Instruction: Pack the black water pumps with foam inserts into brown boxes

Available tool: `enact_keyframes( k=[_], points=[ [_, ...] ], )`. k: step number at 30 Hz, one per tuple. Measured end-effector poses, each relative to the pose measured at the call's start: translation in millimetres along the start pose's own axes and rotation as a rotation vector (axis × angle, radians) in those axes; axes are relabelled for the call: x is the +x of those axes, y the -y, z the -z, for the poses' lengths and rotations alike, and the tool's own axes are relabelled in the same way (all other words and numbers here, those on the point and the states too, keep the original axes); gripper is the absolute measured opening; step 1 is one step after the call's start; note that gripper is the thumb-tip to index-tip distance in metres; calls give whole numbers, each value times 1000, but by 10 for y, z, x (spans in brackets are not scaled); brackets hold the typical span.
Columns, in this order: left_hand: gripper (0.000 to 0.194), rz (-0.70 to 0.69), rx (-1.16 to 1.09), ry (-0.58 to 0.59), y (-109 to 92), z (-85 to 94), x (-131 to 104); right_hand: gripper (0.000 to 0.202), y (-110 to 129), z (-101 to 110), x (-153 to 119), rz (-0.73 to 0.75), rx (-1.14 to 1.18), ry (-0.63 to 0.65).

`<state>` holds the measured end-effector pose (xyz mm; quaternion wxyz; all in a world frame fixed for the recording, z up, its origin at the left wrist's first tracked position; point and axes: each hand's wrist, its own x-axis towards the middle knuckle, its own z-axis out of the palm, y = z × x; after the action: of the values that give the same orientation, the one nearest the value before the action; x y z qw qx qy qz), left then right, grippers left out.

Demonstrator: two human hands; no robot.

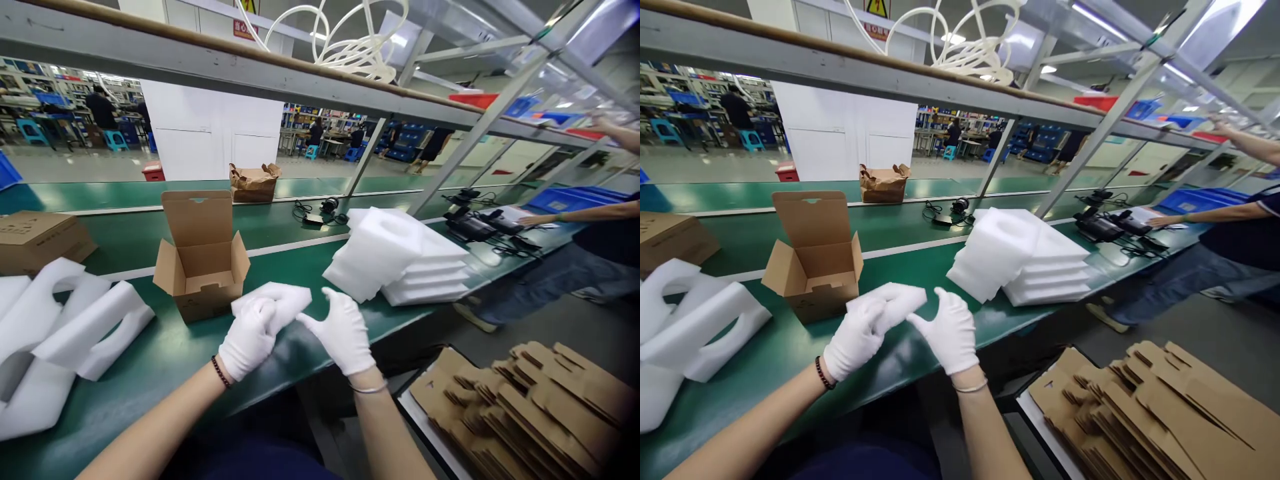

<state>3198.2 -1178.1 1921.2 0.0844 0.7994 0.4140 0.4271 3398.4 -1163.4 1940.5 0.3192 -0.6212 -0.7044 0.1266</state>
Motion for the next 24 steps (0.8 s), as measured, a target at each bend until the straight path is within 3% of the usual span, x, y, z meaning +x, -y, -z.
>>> enact_keyframes(
  k=[1, 3, 5, 6, 8, 10, 12, 14, 17, 19, 21, 24],
  points=[
    [15, -66, 12, 51, 14, 8, -3, 83, 21, 78, -17, 121, -116, -33],
    [12, -226, 30, 164, 27, 36, 9, 82, 94, 168, -48, 394, -168, 170],
    [14, -348, 68, 238, 36, 110, 44, 72, 142, 157, -56, 489, -116, 399],
    [19, -353, 123, 235, 52, 173, 62, 68, 132, 118, -43, 463, -102, 424],
    [38, -248, 318, 180, 130, 354, 87, 62, 26, -7, 17, 324, -146, 325],
    [52, -23, 581, 104, 284, 585, 76, 57, -172, -164, 99, 173, -263, 242],
    [46, 179, 770, 115, 496, 818, 25, 52, -388, -315, 160, 51, -415, 292],
    [36, 292, 849, 196, 713, 1013, -46, 49, -531, -432, 184, 12, -570, 339],
    [37, 346, 873, 295, 946, 1220, -127, 58, -480, -520, 261, 99, -686, 225],
    [37, 354, 891, 309, 1020, 1319, -138, 61, -291, -555, 480, 209, -657, 152],
    [37, 351, 913, 322, 1032, 1386, -130, 58, -80, -620, 904, 281, -592, 190],
    [37, 268, 960, 194, 931, 1381, -199, 62, 68, -816, 1822, 151, -507, 364]
  ],
)
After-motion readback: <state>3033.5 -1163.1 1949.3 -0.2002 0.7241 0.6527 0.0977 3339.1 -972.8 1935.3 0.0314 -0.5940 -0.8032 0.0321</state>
